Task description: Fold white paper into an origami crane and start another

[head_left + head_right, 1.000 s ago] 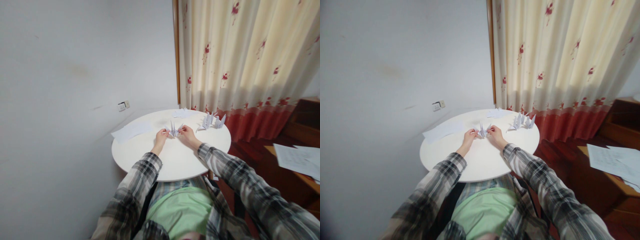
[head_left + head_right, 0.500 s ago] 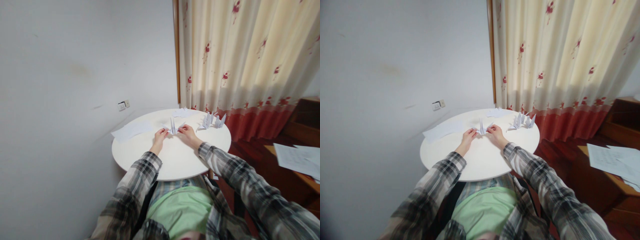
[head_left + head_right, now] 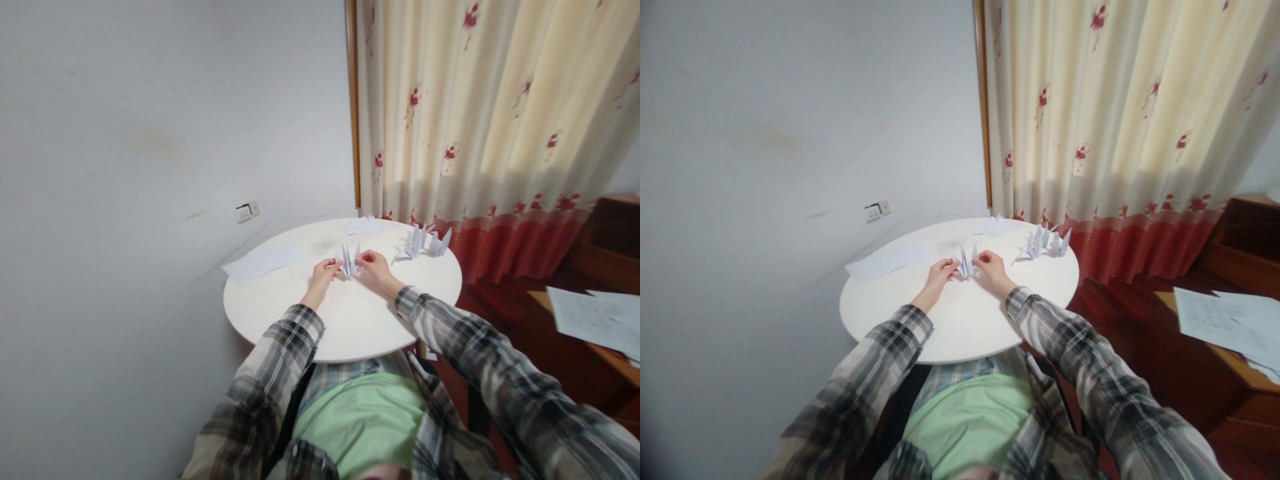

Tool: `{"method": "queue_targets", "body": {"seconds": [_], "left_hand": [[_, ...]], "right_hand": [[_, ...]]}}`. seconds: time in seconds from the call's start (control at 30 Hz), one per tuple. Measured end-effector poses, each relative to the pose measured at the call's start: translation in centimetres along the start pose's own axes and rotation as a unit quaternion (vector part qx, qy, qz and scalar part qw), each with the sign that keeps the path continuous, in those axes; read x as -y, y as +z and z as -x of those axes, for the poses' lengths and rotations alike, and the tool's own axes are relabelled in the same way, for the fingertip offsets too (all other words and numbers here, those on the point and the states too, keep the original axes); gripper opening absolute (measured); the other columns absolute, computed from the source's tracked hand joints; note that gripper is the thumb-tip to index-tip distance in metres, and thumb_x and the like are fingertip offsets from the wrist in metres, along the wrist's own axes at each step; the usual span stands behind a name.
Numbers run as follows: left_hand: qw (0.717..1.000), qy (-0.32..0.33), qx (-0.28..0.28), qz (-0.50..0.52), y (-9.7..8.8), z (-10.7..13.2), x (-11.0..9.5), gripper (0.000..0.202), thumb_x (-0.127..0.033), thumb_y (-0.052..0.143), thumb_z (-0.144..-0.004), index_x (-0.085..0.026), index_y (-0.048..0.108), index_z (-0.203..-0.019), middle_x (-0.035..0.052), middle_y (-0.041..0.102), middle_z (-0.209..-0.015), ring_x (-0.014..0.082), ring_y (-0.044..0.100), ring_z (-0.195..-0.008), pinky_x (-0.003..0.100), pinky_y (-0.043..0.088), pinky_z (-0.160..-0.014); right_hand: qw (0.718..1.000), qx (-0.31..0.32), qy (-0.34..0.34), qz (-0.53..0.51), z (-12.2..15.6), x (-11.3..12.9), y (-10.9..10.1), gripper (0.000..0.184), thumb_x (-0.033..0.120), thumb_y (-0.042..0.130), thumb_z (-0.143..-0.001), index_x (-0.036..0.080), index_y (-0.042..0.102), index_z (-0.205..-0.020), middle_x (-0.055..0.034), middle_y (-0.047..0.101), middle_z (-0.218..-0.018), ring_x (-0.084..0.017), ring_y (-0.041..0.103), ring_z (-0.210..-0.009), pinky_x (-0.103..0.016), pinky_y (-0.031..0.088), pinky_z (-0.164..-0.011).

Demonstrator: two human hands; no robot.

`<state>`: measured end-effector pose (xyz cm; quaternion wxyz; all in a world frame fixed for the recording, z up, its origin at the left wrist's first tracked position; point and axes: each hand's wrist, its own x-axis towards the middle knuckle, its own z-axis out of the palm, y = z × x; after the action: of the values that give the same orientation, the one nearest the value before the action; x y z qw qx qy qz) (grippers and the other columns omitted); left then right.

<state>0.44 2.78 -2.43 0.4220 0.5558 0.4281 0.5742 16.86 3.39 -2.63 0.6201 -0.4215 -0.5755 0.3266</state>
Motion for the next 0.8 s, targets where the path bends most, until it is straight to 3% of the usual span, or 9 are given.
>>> {"method": "queue_targets", "body": {"seconds": [0.43,0.8], "left_hand": [[1.0,-0.01,-0.013,0.011,0.1,0.48,-0.62,0.024,-0.035,0.068,-0.06,-0.014,0.061,-0.069,0.003,0.062,-0.062,0.0101,0.053,-0.052,0.021,0.035,-0.051],[0.987,-0.062,-0.013,0.146,0.09,0.37,-0.71,0.017,-0.022,0.068,-0.055,-0.012,0.056,-0.063,0.0023,0.06,-0.063,0.0105,0.055,-0.057,0.025,0.042,-0.062]], "right_hand": [[0.999,-0.017,0.022,-0.022,0.52,0.68,-0.08,0.016,0.029,0.063,-0.056,0.017,0.053,-0.058,0.0047,0.051,-0.051,-0.009,0.044,-0.051,-0.022,0.032,-0.05],[0.996,-0.012,0.069,-0.053,0.51,0.94,-0.28,0.012,0.026,0.056,-0.058,0.018,0.049,-0.054,0.0036,0.05,-0.05,-0.01,0.045,-0.049,-0.023,0.034,-0.051]]}}
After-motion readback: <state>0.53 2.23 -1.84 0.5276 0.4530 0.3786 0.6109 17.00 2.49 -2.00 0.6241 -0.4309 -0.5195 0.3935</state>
